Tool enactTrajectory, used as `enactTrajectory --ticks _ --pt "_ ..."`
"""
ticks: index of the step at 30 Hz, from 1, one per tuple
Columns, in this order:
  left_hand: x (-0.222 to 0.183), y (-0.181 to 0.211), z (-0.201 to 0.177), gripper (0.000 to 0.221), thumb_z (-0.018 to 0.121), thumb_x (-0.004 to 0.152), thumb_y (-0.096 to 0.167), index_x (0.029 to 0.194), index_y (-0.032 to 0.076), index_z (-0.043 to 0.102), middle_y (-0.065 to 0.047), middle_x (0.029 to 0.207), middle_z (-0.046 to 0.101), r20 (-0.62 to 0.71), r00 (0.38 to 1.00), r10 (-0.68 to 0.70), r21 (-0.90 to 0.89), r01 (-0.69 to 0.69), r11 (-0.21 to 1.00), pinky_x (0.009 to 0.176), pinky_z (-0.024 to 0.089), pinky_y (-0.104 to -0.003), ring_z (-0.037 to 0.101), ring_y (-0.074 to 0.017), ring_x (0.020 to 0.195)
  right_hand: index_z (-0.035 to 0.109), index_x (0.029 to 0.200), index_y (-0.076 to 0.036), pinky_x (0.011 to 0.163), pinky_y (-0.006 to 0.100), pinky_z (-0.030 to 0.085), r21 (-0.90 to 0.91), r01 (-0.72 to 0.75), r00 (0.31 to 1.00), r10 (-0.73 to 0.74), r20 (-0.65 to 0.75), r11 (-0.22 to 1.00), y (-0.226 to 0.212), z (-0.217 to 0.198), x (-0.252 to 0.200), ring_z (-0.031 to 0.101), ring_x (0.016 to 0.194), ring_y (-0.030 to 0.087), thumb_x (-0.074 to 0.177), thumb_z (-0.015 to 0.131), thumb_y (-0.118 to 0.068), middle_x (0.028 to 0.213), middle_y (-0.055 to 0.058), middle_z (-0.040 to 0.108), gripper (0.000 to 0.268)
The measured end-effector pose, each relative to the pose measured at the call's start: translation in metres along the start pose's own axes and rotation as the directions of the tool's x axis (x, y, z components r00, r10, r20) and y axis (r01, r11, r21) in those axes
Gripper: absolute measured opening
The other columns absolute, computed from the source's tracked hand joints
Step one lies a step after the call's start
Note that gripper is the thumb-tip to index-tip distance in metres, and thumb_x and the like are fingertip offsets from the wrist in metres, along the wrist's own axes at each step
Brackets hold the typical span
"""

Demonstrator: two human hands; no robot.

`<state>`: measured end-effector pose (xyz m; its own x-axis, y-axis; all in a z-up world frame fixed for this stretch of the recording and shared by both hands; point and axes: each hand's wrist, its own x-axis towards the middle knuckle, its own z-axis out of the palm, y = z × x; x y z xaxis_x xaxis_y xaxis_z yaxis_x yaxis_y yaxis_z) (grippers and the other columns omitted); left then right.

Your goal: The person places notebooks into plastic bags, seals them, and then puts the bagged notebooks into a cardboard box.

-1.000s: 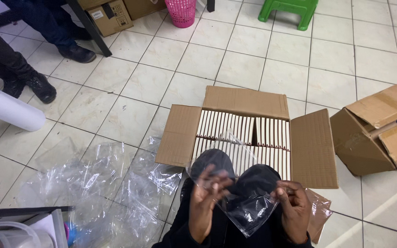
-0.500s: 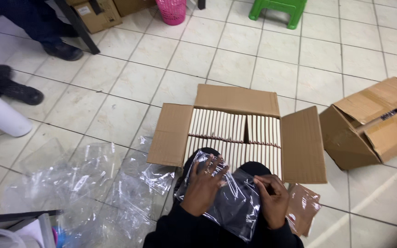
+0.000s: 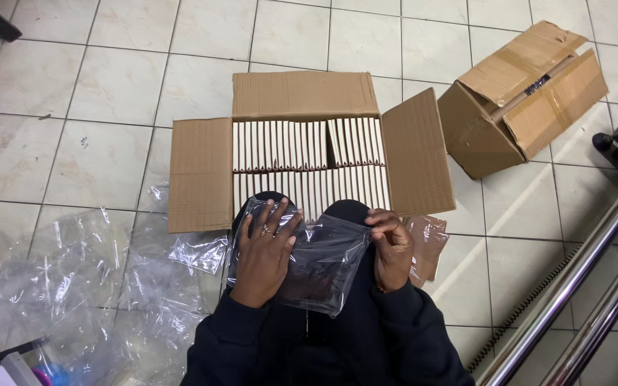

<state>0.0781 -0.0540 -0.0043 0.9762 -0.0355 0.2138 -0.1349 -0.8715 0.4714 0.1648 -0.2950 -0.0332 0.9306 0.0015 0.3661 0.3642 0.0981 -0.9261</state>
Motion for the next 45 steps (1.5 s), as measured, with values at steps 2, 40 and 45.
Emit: enactTrajectory --ticks 2,40,45 --pt "0.001 -0.002 0.002 0.051 0.038 0.108 0.032 0.16 0.03 0.04 -0.007 0.166 0.036 0.006 1.0 0.026 0.004 -0.026 1.0 0.116 0.021 -0.06 0.027 -0.0345 0.155 0.059 0.086 -0.01 0.107 0.046 0.041 0.183 0.051 0.997 -0.059 0.042 0.982 0.015 -0.004 -0.005 0.066 0.108 0.033 0.098 0.066 -0.03 0.085 0.013 0.069 0.025" --pt "0.007 -0.016 -0.014 0.047 0.03 0.109 0.033 0.151 0.027 0.051 -0.003 0.165 0.041 0.035 0.999 -0.009 -0.116 0.013 0.993 0.121 0.015 -0.054 0.029 -0.0274 0.156 0.067 0.099 -0.016 0.103 0.051 0.033 -0.208 0.64 0.327 -0.018 0.945 0.74 -0.077 -0.025 0.021 0.053 0.077 0.023 0.104 0.058 -0.034 0.085 0.003 0.049 0.021" --pt "0.007 -0.016 -0.013 0.048 0.029 0.109 0.034 0.151 0.027 0.052 -0.002 0.165 0.041 0.017 1.0 -0.011 -0.12 0.013 0.993 0.121 0.014 -0.053 0.028 -0.0269 0.156 0.068 0.09 -0.016 0.116 0.062 0.021 -0.204 0.629 0.296 0.011 0.955 0.751 -0.079 -0.023 0.013 0.063 0.104 0.025 0.101 0.063 -0.023 0.109 0.008 0.061 0.014"
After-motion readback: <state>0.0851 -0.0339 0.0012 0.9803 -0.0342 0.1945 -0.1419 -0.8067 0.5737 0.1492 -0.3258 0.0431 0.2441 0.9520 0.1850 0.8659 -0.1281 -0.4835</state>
